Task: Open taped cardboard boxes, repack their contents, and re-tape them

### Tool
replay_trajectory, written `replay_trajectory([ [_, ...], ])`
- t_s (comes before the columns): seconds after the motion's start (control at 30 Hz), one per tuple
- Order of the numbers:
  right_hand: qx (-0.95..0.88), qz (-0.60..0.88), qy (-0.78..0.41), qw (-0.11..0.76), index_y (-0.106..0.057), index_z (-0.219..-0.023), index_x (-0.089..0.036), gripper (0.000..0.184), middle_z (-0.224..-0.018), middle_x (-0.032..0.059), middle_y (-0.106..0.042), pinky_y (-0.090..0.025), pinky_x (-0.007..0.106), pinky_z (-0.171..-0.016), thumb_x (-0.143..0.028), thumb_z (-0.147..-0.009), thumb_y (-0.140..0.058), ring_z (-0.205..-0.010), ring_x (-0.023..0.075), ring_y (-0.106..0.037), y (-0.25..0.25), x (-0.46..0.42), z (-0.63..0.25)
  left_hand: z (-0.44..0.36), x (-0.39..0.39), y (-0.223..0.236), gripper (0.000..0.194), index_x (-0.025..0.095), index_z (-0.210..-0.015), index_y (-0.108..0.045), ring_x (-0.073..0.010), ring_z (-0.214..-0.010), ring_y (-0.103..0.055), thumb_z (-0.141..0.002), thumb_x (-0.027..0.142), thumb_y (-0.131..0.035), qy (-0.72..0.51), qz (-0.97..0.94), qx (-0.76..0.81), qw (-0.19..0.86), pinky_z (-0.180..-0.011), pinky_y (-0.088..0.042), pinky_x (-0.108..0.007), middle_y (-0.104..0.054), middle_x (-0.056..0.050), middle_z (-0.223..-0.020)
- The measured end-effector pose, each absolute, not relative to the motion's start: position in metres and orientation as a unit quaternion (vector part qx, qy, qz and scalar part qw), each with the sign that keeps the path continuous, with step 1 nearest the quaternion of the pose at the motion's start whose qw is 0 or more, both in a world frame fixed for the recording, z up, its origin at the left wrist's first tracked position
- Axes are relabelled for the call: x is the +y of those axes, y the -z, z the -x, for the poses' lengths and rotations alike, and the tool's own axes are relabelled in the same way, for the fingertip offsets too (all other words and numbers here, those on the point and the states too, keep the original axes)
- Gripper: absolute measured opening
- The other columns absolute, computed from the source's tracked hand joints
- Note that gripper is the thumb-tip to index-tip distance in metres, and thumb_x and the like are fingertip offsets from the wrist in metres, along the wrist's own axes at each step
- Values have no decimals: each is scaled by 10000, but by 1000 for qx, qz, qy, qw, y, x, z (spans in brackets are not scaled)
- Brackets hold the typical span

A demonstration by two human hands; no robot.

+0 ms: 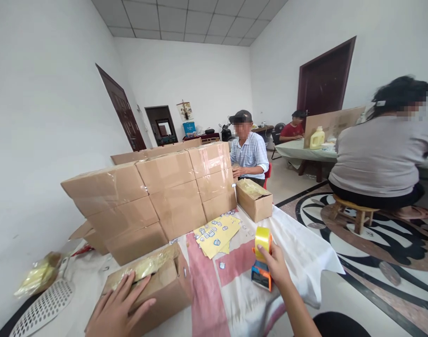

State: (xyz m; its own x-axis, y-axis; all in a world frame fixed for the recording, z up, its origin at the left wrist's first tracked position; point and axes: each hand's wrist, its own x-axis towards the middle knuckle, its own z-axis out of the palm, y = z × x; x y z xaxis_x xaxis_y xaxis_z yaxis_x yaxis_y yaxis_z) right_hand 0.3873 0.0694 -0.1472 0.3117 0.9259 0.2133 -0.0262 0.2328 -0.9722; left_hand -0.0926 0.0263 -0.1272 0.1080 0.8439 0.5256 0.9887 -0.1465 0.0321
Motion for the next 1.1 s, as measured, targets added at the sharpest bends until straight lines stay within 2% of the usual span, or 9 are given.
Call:
replay_trajectory([
  [0.17,-428,457,-382,680,-663,-904,-181,500,-840,82,-728,-556,338,-682,-671,-806,-672,-764,251,-689,127,65,-371,77,11,110,577,302,-1435,-593,-306,-1399,-526,-939,558,-446,182,712,-658,166,-1104,-427,-486,-587,-44,-1502],
  [0.33,-430,415,-400,695,-649,-841,-199,479,-744,41,-683,-513,311,-592,-678,-824,-639,-647,209,-634,98,60,-342,49,17,72,411,371,-1210,-740,-285,-1298,-601,-929,499,-469,114,698,-697,118,-1028,-480,-461,-711,-34,-1339],
  [0.47,-440,413,-398,691,-657,-792,-214,510,-726,34,-657,-514,326,-602,-723,-806,-630,-656,213,-609,83,62,-321,32,17,58,411,369,-1147,-769,-312,-1306,-595,-938,384,-415,74,692,-710,107,-1046,-456,-574,-715,-42,-1332],
  [0.57,-434,414,-394,697,-673,-834,-214,576,-806,58,-680,-545,355,-683,-780,-822,-571,-766,244,-638,81,66,-306,18,1,73,450,330,-1250,-733,-358,-1355,-561,-959,417,-401,158,683,-697,151,-1094,-405,-667,-658,-60,-1416],
  [0.63,-418,426,-396,698,-666,-850,-219,642,-853,71,-688,-556,373,-728,-841,-822,-512,-821,256,-642,86,68,-294,6,-11,88,460,297,-1258,-735,-332,-1317,-600,-963,484,-436,245,730,-621,145,-1112,-454,-581,-691,-75,-1364],
  [0.73,-415,435,-431,673,-634,-835,-236,723,-870,78,-684,-566,404,-770,-918,-818,-395,-824,260,-640,99,67,-271,-23,-18,106,405,318,-1261,-736,-264,-1228,-667,-981,434,-466,287,816,-500,44,-1047,-548,-410,-734,-62,-1283],
  [0.83,-465,424,-437,642,-633,-851,-232,735,-890,90,-674,-552,431,-852,-905,-856,-338,-853,264,-632,111,57,-252,-55,-11,114,445,278,-1343,-683,-291,-1298,-619,-970,455,-519,315,782,-538,-20,-1072,-545,-449,-657,-94,-1409],
  [1.0,-577,368,-367,630,-687,-900,-214,670,-945,115,-684,-523,417,-904,-756,-981,-302,-948,270,-629,121,38,-248,-83,-1,132,458,214,-1145,-776,-321,-1317,-598,-969,533,-498,384,741,-528,-154,-1083,-534,-467,-646,-165,-1386],
  [1.1,-585,355,-332,650,-654,-785,-214,649,-805,85,-665,-538,369,-771,-743,-984,-333,-801,240,-621,122,38,-259,-93,-6,139,459,209,-884,-796,-312,-1290,-606,-981,527,-480,436,696,-532,-207,-1076,-528,-452,-625,-172,-1370],
])
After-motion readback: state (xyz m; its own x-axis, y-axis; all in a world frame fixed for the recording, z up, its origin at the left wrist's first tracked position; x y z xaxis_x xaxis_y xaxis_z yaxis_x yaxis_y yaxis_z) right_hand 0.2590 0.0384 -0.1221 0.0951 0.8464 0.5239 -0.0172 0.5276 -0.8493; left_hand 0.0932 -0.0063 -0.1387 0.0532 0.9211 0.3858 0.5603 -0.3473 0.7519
